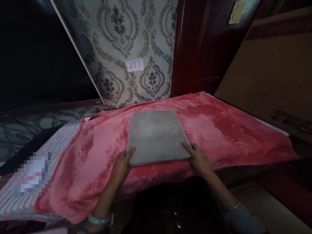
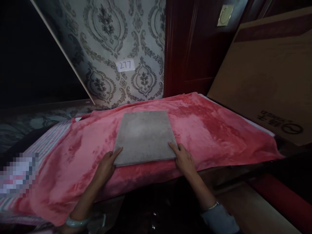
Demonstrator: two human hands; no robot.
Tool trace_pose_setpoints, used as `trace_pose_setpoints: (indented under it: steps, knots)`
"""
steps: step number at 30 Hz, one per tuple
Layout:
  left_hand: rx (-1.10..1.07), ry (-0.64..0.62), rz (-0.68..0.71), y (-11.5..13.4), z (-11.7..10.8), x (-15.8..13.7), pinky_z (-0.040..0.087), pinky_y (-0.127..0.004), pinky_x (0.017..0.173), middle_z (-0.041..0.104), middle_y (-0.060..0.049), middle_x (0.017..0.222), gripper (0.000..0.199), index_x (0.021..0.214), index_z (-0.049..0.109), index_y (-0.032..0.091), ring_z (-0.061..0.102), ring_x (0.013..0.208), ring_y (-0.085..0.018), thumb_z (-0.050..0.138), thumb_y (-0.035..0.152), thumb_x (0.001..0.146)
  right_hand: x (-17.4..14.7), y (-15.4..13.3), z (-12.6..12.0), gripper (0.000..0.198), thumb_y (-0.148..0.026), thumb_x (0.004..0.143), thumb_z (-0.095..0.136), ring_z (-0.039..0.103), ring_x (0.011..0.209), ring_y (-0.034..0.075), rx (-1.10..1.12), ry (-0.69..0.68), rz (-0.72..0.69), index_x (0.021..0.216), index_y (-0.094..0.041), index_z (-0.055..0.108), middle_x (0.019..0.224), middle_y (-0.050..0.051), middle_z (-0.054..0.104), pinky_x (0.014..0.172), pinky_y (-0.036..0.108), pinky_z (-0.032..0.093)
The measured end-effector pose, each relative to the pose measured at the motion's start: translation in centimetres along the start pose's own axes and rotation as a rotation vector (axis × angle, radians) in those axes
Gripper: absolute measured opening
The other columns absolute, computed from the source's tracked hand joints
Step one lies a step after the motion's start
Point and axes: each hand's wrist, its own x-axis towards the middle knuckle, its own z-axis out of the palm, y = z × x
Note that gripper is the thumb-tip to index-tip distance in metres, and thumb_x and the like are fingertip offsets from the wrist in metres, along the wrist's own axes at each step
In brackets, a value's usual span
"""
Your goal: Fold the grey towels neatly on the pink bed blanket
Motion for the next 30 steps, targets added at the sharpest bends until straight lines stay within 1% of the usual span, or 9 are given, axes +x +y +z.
trace_pose_setpoints:
  steps: [4, 7, 12, 15, 20, 23, 25, 27, 30]
  knots:
    - [-0.022, 0.055, 0.006, -0.3, 0.4, -0.1, 0.053, -0.032, 0.082, 0.059, -0.006, 0.091, 0.078, 0.140, 0.056, 0.028, 0.059, 0.088, -0.021, 0.041, -0.004, 0.070, -0.1, 0.3, 0.9, 0.075, 0.006, 0.081, 0.042, 0.056, 0.076, 0.015, 0.012, 0.057, -0.022, 0.143, -0.034, 0.053, 0.093, 0.003, 0.052, 0.066, 0.023, 0.042]
    - [-0.005, 0.062, 0.018, -0.4, 0.6, -0.1, 0.053, -0.033, 0.082, 0.060, -0.006, 0.091, 0.078, 0.140, 0.056, 0.027, 0.059, 0.088, -0.021, 0.041, -0.004, 0.070, 0.0, 0.3, 1.2, 0.074, 0.006, 0.081, 0.042, 0.057, 0.077, 0.015, 0.014, 0.081, -0.028, 0.143, -0.034, 0.054, 0.091, 0.003, 0.053, 0.066, 0.023, 0.042]
    - [0.001, 0.020, 0.004, -0.2, 0.1, 0.1, 0.053, -0.033, 0.082, 0.062, -0.007, 0.093, 0.076, 0.139, 0.057, 0.027, 0.060, 0.087, -0.021, 0.040, -0.004, 0.071, 0.1, 0.0, -0.1, 0.070, 0.002, 0.085, 0.040, 0.059, 0.075, 0.016, -0.004, 0.002, -0.016, 0.141, -0.037, 0.056, 0.093, 0.004, 0.055, 0.064, 0.024, 0.043]
    - [-0.044, -0.026, -0.004, 0.0, -0.4, 0.4, 0.053, -0.035, 0.086, 0.062, -0.008, 0.094, 0.078, 0.141, 0.055, 0.025, 0.061, 0.091, -0.023, 0.042, -0.002, 0.070, 0.2, -0.1, -1.1, 0.072, 0.000, 0.083, 0.042, 0.060, 0.078, 0.019, -0.008, -0.043, 0.010, 0.144, -0.037, 0.053, 0.099, 0.006, 0.057, 0.065, 0.026, 0.045]
    - [-0.132, -0.094, 0.007, 0.0, -1.2, 1.0, 0.053, -0.037, 0.093, 0.066, -0.008, 0.103, 0.079, 0.143, 0.054, 0.022, 0.063, 0.099, -0.023, 0.044, 0.000, 0.067, 1.0, 0.3, -1.8, 0.076, 0.000, 0.077, 0.045, 0.064, 0.089, 0.022, 0.087, -0.105, 0.019, 0.145, -0.033, 0.053, 0.109, 0.006, 0.063, 0.076, 0.029, 0.050]
    - [-0.166, -0.122, 0.011, -0.2, -1.6, 1.4, 0.052, -0.037, 0.098, 0.069, -0.009, 0.115, 0.079, 0.141, 0.055, 0.020, 0.064, 0.107, -0.023, 0.045, 0.000, 0.066, 1.7, 0.6, -2.0, 0.074, 0.001, 0.074, 0.046, 0.064, 0.104, 0.024, 0.162, -0.124, -0.010, 0.141, -0.029, 0.057, 0.122, 0.007, 0.065, 0.087, 0.031, 0.051]
    - [-0.193, -0.138, 0.022, -0.4, -1.7, 1.7, 0.050, -0.037, 0.102, 0.068, -0.007, 0.124, 0.079, 0.141, 0.055, 0.021, 0.064, 0.112, -0.022, 0.046, 0.000, 0.065, 2.2, 0.8, -2.2, 0.073, 0.001, 0.072, 0.047, 0.063, 0.112, 0.024, 0.190, -0.131, -0.038, 0.139, -0.027, 0.060, 0.129, 0.005, 0.065, 0.094, 0.032, 0.050]
    - [-0.207, -0.153, 0.031, -0.6, -1.8, 1.9, 0.049, -0.037, 0.105, 0.067, -0.006, 0.128, 0.079, 0.141, 0.055, 0.021, 0.064, 0.115, -0.020, 0.046, -0.001, 0.065, 2.6, 1.0, -2.2, 0.072, 0.001, 0.072, 0.048, 0.062, 0.116, 0.024, 0.191, -0.145, -0.053, 0.138, -0.027, 0.061, 0.131, 0.004, 0.065, 0.097, 0.034, 0.050]
    - [-0.191, -0.158, 0.038, -0.8, -1.8, 2.1, 0.050, -0.037, 0.103, 0.068, -0.005, 0.127, 0.080, 0.140, 0.056, 0.022, 0.065, 0.114, -0.021, 0.046, -0.001, 0.064, 2.8, 1.1, -2.1, 0.070, -0.001, 0.073, 0.049, 0.064, 0.112, 0.024, 0.163, -0.137, -0.064, 0.136, -0.029, 0.062, 0.126, 0.003, 0.068, 0.094, 0.035, 0.052]
